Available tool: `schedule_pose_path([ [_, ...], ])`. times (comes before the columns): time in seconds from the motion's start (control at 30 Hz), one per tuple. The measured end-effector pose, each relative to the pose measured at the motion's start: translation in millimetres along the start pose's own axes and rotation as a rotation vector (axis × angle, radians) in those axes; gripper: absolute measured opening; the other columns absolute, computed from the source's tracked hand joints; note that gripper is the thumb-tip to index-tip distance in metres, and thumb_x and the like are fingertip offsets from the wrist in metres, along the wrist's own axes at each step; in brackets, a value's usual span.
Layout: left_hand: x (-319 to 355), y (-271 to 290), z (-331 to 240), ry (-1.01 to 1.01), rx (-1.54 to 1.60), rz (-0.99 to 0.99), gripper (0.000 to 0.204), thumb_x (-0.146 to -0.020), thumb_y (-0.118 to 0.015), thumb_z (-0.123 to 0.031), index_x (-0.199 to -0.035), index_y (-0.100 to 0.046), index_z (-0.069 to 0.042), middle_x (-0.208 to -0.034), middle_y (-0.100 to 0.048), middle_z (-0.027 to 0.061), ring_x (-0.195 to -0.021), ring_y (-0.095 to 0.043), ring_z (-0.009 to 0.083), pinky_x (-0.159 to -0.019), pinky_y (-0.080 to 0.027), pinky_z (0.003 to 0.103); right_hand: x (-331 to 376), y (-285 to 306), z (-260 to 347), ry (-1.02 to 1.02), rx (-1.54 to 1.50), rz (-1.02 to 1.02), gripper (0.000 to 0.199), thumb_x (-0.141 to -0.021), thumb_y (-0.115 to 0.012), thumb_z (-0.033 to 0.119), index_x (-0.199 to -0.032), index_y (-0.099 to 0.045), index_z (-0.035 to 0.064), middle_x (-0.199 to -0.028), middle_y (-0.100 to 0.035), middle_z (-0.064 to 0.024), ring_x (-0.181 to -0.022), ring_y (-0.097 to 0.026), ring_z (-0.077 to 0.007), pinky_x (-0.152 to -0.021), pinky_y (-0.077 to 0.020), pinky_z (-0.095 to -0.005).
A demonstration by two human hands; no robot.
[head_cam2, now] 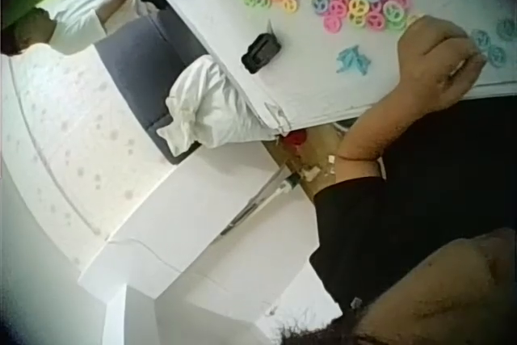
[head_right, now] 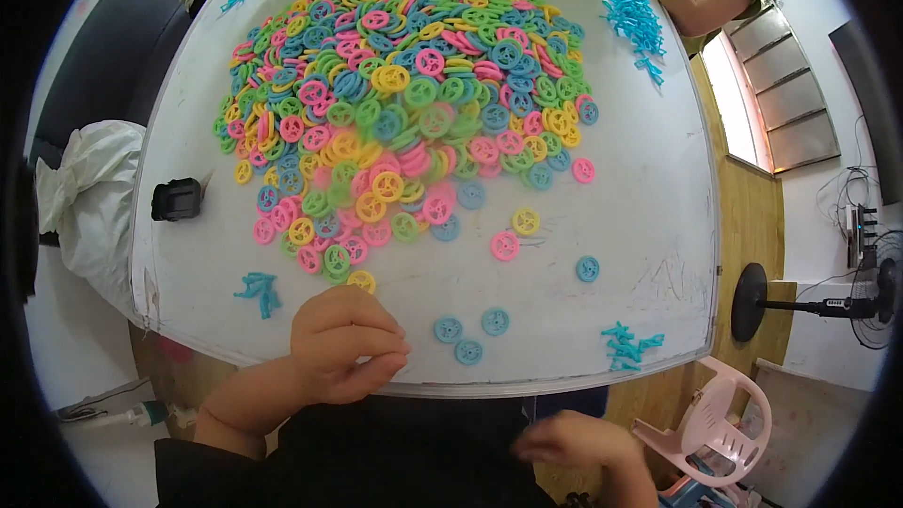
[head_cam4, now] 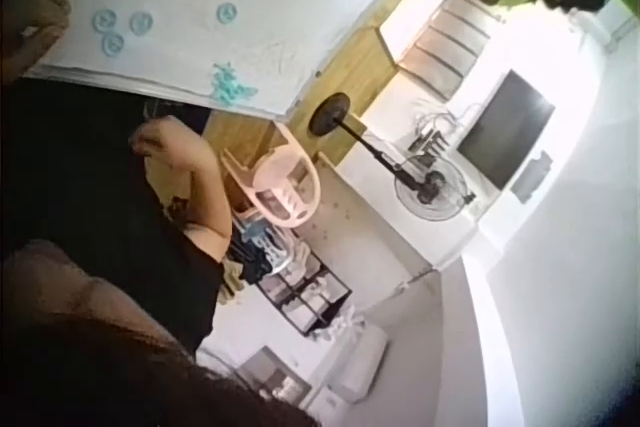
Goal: Connecting and sorting colorful plastic toy links on a workbench.
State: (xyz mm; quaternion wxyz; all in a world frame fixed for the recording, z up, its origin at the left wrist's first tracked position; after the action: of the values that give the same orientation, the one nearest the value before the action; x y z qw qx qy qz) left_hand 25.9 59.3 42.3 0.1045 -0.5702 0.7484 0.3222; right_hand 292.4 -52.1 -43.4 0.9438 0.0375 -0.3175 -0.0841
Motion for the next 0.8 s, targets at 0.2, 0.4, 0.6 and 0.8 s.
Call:
schedule_pose_path([
  [0.2, 6, 23, 13, 0.154, 0.034, -0.196, 0.008, -0.094, -0.065, -0.008, -0.097, -0.065, 0.0, -0.083, -0.065, 0.0103, -0.072, -0.061, 0.02, -0.065, -0.047, 0.031, 50, 141, 78, -0.115, 0.72, -1.352, 0.041, -0.081, -0.069, -0.007, -0.121, -0.068, 0.0013, -0.109, -0.067, -0.0156, -0.095, -0.065, -0.0335, -0.082, -0.0534, -0.0388],
  [0.4, 7, 38, 17, 0.239, 0.213, -0.314, 0.011, -0.1, -0.053, -0.007, -0.107, -0.058, 0.0, -0.086, -0.063, 0.0109, -0.073, -0.058, 0.0193, -0.067, -0.047, 0.031, 11, 160, 50, -0.148, 0.743, -1.276, 0.039, -0.082, -0.069, -0.006, -0.12, -0.068, 0.0002, -0.122, -0.063, -0.0166, -0.107, -0.063, -0.0337, -0.09, -0.0524, -0.0402],
  [0.6, -22, 51, -55, 0.036, 0.728, 0.092, 0.006, -0.093, -0.068, -0.006, -0.087, -0.068, -0.004, -0.093, -0.068, 0.0134, -0.086, -0.067, 0.0266, -0.075, -0.056, 0.036, 3, 154, 58, -0.088, 0.706, -1.284, 0.033, -0.08, -0.07, -0.005, -0.113, -0.069, -0.002, -0.113, -0.064, -0.0165, -0.104, -0.062, -0.034, -0.089, -0.0515, -0.0393],
  [0.8, -32, 46, -119, 0.003, 0.955, -0.164, 0.035, -0.088, -0.078, -0.029, -0.104, -0.064, -0.002, -0.099, -0.067, 0.0124, -0.081, -0.065, 0.0257, -0.072, -0.058, 0.035, -30, 118, 96, 0.123, 0.527, -1.11, 0.052, -0.081, -0.072, 0.002, -0.131, -0.059, -0.0038, -0.119, -0.061, -0.0204, -0.106, -0.059, -0.0393, -0.092, -0.0493, -0.044],
])
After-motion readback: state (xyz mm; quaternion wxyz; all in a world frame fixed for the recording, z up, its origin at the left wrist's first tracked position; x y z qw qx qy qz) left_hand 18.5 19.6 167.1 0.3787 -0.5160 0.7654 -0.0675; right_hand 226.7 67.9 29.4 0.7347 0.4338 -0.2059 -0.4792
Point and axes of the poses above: each hand's wrist, its own x-axis away from the middle knuckle, its own y-axis out of the back of the hand, z = x × y, the point moved 8 cm from there along -x, towards the middle knuckle
